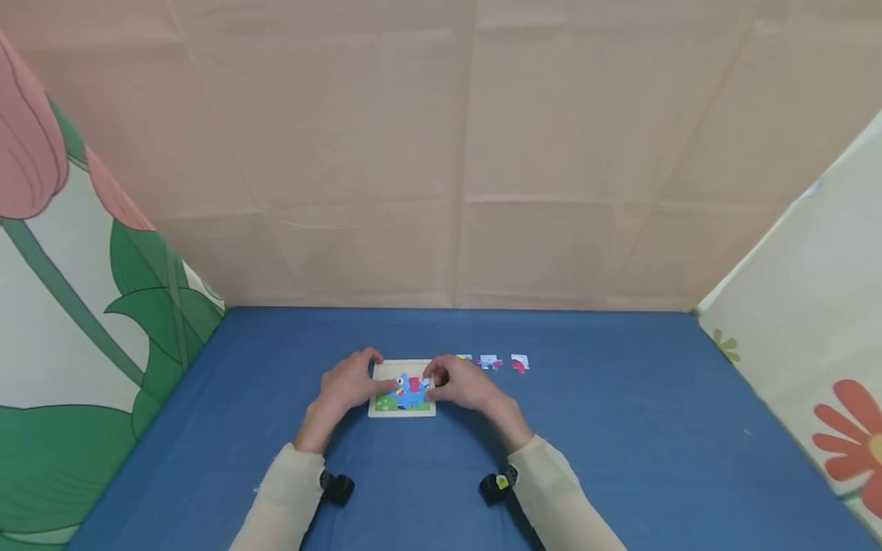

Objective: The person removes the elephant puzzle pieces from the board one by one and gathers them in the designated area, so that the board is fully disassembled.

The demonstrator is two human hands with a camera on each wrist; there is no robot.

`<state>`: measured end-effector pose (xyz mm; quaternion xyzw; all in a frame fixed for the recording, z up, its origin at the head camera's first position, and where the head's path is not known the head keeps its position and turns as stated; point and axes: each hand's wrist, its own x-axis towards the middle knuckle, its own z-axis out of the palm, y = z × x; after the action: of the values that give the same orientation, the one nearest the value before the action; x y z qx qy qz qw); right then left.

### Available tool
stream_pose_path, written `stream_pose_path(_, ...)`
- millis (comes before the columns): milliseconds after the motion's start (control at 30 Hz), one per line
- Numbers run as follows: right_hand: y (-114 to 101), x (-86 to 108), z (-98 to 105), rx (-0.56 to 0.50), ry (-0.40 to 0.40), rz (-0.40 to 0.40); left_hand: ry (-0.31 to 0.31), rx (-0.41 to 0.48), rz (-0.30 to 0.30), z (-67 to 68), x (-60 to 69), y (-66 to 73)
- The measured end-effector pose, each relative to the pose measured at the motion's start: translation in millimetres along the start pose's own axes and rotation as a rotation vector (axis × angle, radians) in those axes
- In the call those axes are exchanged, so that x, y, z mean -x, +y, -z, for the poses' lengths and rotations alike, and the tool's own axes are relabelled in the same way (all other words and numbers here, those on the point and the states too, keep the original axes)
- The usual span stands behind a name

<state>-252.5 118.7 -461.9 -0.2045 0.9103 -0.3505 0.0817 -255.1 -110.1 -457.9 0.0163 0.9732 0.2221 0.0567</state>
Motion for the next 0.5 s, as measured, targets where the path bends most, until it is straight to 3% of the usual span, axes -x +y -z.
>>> stream_pose_path(500,-2.9,0.2,0.7,-0.010,0.017,0.047,-0.020,0.039,0.017,2.1,2.7,4.8)
